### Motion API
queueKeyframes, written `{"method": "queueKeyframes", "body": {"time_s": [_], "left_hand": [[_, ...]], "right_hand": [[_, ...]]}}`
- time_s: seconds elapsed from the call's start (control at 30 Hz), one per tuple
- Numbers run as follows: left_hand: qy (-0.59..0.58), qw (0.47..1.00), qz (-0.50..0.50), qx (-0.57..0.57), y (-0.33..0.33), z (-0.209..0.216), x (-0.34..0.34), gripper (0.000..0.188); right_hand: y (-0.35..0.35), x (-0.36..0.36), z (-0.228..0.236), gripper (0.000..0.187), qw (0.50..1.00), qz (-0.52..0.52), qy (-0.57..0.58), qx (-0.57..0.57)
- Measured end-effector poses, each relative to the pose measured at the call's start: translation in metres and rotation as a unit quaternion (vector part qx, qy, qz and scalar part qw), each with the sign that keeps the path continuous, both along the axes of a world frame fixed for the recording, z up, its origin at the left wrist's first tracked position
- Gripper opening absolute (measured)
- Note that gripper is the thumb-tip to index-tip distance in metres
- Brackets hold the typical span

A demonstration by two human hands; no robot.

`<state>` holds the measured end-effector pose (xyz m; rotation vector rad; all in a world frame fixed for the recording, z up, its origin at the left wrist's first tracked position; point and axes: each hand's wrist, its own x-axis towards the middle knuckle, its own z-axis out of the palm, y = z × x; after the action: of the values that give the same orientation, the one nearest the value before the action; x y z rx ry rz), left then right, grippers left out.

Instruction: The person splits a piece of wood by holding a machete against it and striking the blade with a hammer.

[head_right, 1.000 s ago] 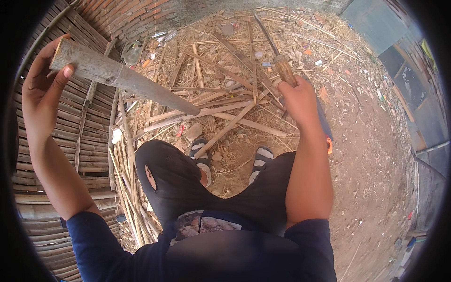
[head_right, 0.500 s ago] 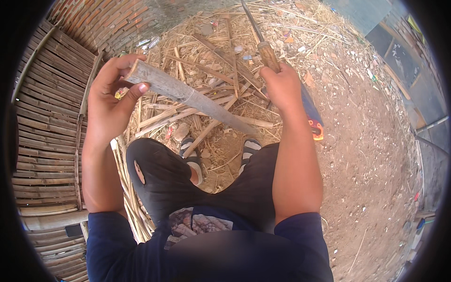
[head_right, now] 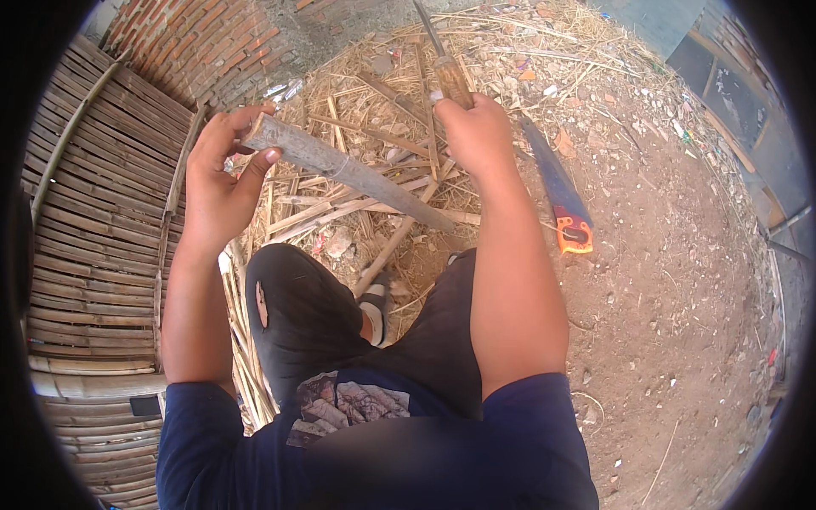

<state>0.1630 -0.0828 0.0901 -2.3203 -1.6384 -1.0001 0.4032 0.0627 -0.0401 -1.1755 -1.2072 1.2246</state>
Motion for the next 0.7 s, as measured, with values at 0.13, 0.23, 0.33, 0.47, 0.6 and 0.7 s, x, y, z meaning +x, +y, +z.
{"method": "queueKeyframes", "body": {"time_s": [0.13, 0.23, 0.33, 0.47, 0.6, 0.7], "left_hand": [[0.013, 1.0, 0.015, -0.01, -0.007, 0.004, 0.006, 0.043], [0.021, 1.0, 0.01, -0.006, -0.009, 0.004, 0.009, 0.042], [0.02, 0.999, 0.02, -0.027, -0.011, 0.003, -0.003, 0.043], [0.006, 1.0, 0.02, -0.022, -0.011, 0.003, -0.006, 0.042], [-0.008, 1.0, 0.013, 0.0, -0.013, -0.004, -0.013, 0.042], [-0.011, 1.0, 0.01, -0.003, -0.014, -0.006, -0.015, 0.042]], "right_hand": [[-0.001, -0.001, 0.006, 0.029, 1.0, 0.007, 0.002, -0.007], [0.005, 0.001, 0.0, 0.03, 1.0, 0.007, -0.007, -0.001], [0.004, -0.001, 0.002, 0.029, 1.0, 0.0, 0.002, -0.006], [0.001, -0.004, 0.006, 0.028, 0.999, 0.001, 0.037, -0.024], [-0.009, -0.007, 0.013, 0.028, 0.998, 0.008, 0.045, -0.035], [-0.005, -0.004, 0.003, 0.028, 0.999, 0.003, 0.043, -0.02]]}}
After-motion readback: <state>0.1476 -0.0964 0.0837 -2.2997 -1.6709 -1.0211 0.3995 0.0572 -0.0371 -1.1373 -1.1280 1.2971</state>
